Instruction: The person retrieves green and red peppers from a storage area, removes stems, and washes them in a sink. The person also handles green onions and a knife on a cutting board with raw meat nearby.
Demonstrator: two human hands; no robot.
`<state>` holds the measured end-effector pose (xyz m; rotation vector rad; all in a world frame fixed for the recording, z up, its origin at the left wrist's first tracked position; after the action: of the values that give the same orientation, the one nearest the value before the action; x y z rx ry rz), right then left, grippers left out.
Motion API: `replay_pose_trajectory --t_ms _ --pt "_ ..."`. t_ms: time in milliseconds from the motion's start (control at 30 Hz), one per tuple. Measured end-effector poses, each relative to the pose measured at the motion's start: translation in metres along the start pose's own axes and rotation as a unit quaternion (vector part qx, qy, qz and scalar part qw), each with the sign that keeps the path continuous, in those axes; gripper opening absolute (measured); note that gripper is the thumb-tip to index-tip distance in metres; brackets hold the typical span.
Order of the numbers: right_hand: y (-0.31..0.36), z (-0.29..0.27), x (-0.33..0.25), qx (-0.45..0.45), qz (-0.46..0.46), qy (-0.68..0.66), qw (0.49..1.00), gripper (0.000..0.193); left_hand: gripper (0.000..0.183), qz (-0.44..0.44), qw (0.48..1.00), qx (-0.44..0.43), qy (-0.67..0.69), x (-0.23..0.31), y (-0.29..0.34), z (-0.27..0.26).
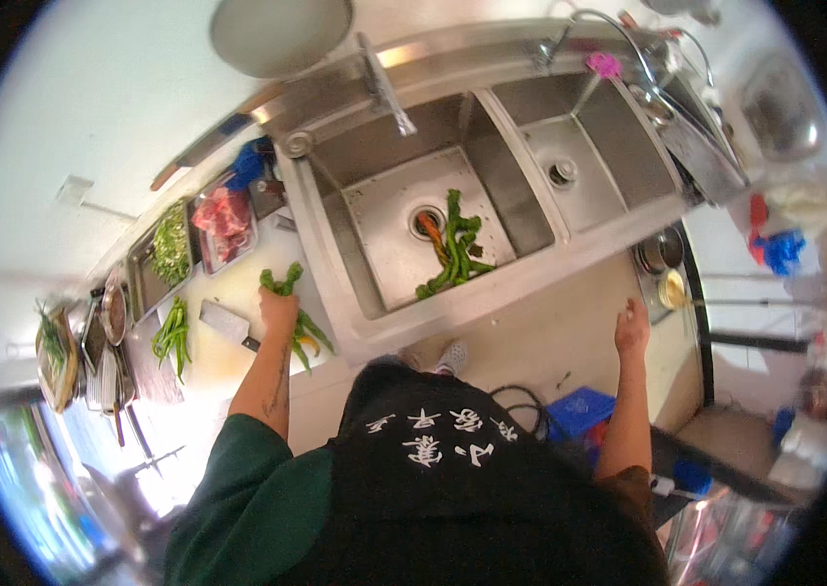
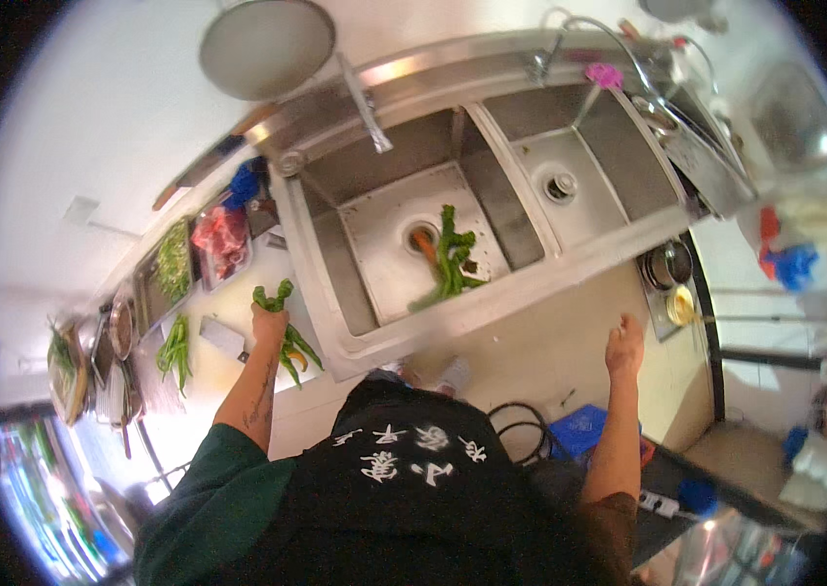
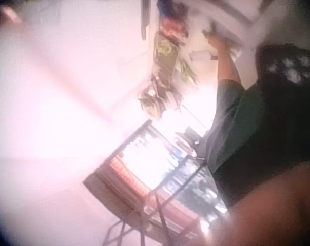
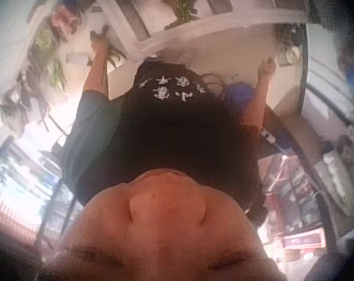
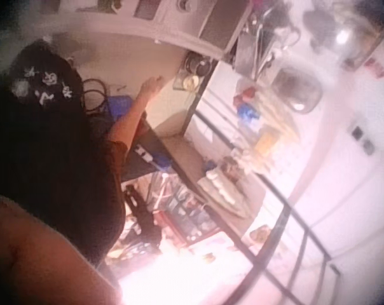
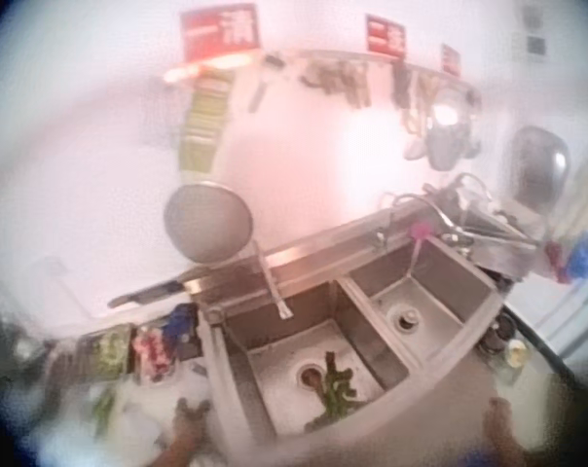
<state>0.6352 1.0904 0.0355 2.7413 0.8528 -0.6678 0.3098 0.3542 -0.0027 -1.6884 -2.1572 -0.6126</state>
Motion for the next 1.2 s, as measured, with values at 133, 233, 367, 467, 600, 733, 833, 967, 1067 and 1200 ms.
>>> replay_pose_trajectory --t_ms 133,233,367,467,600,733,833,967,1067,1200 --pt "-0.055 -0.03 -0.22 -0.028 -0.224 -0.009 0.974 0.031 0.061 0.011 0.986 0.03 0.166 0.017 0.004 -0.016" --pt "-0.059 -0.053 -0.337 -0.102 -0.297 0.055 0.948 0.031 0.048 0.008 0.936 0.004 0.351 0.072 0.016 -0.043" --pt "-0.057 -0.014 -0.458 -0.178 -0.381 0.214 0.882 0.037 0.039 -0.091 0.771 -0.097 0.623 0.106 0.023 -0.037" --pt "-0.081 0.061 -0.508 -0.177 -0.42 0.087 0.886 0.042 0.039 -0.157 0.648 -0.215 0.713 0.119 0.016 -0.003" --pt "-0.139 0.198 -0.551 -0.159 -0.381 -0.018 0.911 0.046 0.042 -0.147 0.537 -0.241 0.795 0.156 0.025 0.024" --pt "-0.205 0.273 -0.598 -0.298 -0.344 -0.154 0.877 0.046 0.054 -0.147 0.511 -0.301 0.792 0.177 0.046 0.052" --pt "-0.194 0.295 -0.634 -0.116 -0.554 -0.013 0.824 0.042 0.053 -0.149 0.512 -0.248 0.809 0.196 0.062 0.065" --pt "-0.179 0.315 -0.63 -0.036 -0.525 0.226 0.82 0.04 0.052 -0.166 0.46 -0.236 0.84 0.219 0.064 0.08" --pt "-0.21 0.307 -0.589 -0.037 -0.531 0.264 0.805 0.045 0.05 -0.174 0.427 -0.265 0.847 0.252 0.046 0.093" --pt "-0.155 0.228 -0.599 -0.172 -0.547 0.35 0.741 0.036 0.046 -0.193 0.435 -0.284 0.833 0.261 0.031 0.114"
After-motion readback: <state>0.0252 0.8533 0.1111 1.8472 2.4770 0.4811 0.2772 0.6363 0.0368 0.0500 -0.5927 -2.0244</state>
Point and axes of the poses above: each hand's wrist, its own y-axis away from the middle knuckle, its own z-axis out of the palm, x = y × z, the point moved 4 cm from there along -y, towards the middle knuckle, and after that the axes turned 15 degrees about z, right-handed, at the moved point
